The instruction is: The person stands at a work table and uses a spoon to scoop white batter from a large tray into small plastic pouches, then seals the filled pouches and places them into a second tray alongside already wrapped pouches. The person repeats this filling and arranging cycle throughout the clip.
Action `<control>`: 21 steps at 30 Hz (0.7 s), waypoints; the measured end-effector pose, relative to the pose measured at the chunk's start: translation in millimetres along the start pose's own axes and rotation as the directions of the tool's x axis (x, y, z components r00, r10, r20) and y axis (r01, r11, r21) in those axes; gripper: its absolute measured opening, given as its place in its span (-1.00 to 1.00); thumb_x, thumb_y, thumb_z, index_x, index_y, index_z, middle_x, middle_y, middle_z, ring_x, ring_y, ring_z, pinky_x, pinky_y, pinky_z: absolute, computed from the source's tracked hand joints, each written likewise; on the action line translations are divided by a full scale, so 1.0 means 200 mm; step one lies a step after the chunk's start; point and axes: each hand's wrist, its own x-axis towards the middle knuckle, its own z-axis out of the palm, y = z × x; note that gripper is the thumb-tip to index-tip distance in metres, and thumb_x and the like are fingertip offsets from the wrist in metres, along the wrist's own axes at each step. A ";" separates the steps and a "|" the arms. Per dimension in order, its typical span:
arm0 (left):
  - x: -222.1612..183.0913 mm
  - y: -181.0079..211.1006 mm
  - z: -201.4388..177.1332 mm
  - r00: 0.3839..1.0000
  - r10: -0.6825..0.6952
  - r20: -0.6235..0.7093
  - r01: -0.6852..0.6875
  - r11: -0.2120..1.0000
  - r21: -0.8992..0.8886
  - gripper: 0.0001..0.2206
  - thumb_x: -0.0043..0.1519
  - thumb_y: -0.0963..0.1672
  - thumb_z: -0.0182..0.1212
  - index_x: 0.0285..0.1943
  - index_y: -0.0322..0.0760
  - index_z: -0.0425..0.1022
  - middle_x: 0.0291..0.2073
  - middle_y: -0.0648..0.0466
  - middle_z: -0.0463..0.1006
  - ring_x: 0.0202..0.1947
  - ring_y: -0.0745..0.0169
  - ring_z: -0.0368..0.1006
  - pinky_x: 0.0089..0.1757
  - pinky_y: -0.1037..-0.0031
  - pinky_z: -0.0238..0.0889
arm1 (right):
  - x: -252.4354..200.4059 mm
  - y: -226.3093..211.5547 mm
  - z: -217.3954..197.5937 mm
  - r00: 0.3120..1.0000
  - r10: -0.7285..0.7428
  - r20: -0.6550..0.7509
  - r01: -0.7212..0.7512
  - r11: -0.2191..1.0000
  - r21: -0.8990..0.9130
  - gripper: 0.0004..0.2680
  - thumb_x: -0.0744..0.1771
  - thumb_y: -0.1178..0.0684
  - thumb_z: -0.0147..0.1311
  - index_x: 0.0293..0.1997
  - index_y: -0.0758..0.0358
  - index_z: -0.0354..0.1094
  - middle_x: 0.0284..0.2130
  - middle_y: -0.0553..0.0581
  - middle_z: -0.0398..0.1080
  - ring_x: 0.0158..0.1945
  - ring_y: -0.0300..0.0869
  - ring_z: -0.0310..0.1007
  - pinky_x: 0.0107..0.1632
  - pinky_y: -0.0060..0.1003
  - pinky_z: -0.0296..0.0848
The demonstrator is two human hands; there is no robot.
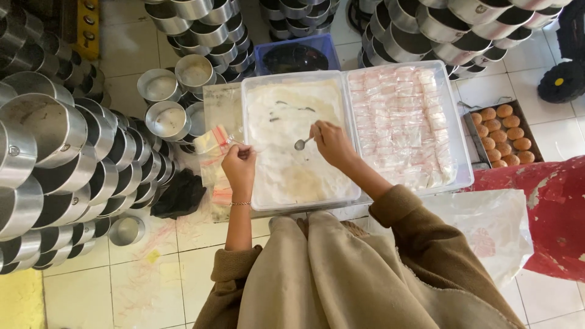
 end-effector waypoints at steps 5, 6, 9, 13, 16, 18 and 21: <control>0.00 0.03 -0.01 1.000 0.012 0.010 -0.011 0.998 -0.058 -0.89 0.18 -0.26 0.34 -0.27 -0.46 0.48 -0.41 0.02 0.62 -0.39 0.33 0.56 -0.24 0.54 0.43 | -0.19 0.11 0.27 0.971 0.238 0.005 -0.229 0.929 0.289 -0.74 0.47 0.04 -0.20 -0.26 0.37 0.37 -0.45 0.18 0.48 -0.44 -0.16 0.53 -0.36 -0.26 0.51; -0.01 0.04 -0.01 1.000 0.017 0.015 -0.016 0.996 -0.087 -0.89 0.18 -0.26 0.34 -0.26 -0.47 0.46 -0.39 0.02 0.62 -0.38 0.34 0.56 -0.23 0.54 0.44 | -0.23 0.11 0.32 0.948 0.317 0.033 -0.301 0.857 0.418 -0.74 0.46 0.01 -0.20 -0.24 0.36 0.39 -0.45 0.16 0.49 -0.42 -0.20 0.55 -0.39 -0.30 0.53; -0.02 0.08 -0.02 0.999 0.005 0.032 -0.003 0.998 -0.061 -0.88 0.19 -0.26 0.35 -0.26 -0.47 0.48 -0.41 0.02 0.62 -0.39 0.35 0.55 -0.24 0.54 0.44 | -0.26 0.27 0.48 0.874 0.463 0.149 -0.429 0.590 0.684 -0.74 0.47 -0.01 -0.21 -0.20 0.34 0.37 -0.40 0.13 0.53 -0.38 -0.23 0.55 -0.36 -0.34 0.56; -0.01 0.11 -0.05 0.999 0.010 0.049 -0.003 0.992 -0.129 -0.90 0.20 -0.26 0.34 -0.25 -0.46 0.49 -0.38 0.04 0.62 -0.36 0.39 0.55 -0.23 0.55 0.45 | -0.30 0.39 0.44 0.848 0.508 0.152 -0.431 0.493 0.756 -0.70 0.49 -0.03 -0.25 -0.20 0.36 0.39 -0.41 0.16 0.53 -0.39 -0.20 0.54 -0.35 -0.32 0.57; 0.00 0.13 -0.06 0.998 0.012 0.061 0.000 0.981 -0.194 -0.92 0.22 -0.26 0.32 -0.23 -0.46 0.50 -0.35 0.05 0.61 -0.34 0.40 0.53 -0.21 0.57 0.44 | -0.30 0.44 0.36 0.835 0.538 0.112 -0.409 0.472 0.781 -0.71 0.48 -0.05 -0.24 -0.18 0.36 0.38 -0.42 0.18 0.53 -0.41 -0.19 0.55 -0.36 -0.31 0.56; 0.00 0.11 -0.04 0.997 0.007 0.082 0.010 0.980 -0.196 -0.91 0.20 -0.26 0.34 -0.21 -0.47 0.52 -0.34 0.04 0.61 -0.34 0.40 0.51 -0.20 0.57 0.43 | -0.30 0.49 0.31 0.855 0.517 0.041 -0.318 0.460 0.829 -0.71 0.49 -0.07 -0.24 -0.15 0.35 0.34 -0.40 0.20 0.52 -0.39 -0.19 0.54 -0.32 -0.31 0.54; 0.00 0.11 -0.01 0.994 -0.028 0.108 0.045 0.985 -0.165 -0.92 0.20 -0.26 0.34 -0.22 -0.46 0.53 -0.35 0.06 0.63 -0.36 0.40 0.52 -0.22 0.57 0.44 | -0.30 0.50 0.24 0.847 0.528 0.059 -0.342 0.457 0.821 -0.68 0.49 -0.11 -0.24 -0.15 0.36 0.36 -0.41 0.22 0.51 -0.41 -0.18 0.53 -0.31 -0.30 0.56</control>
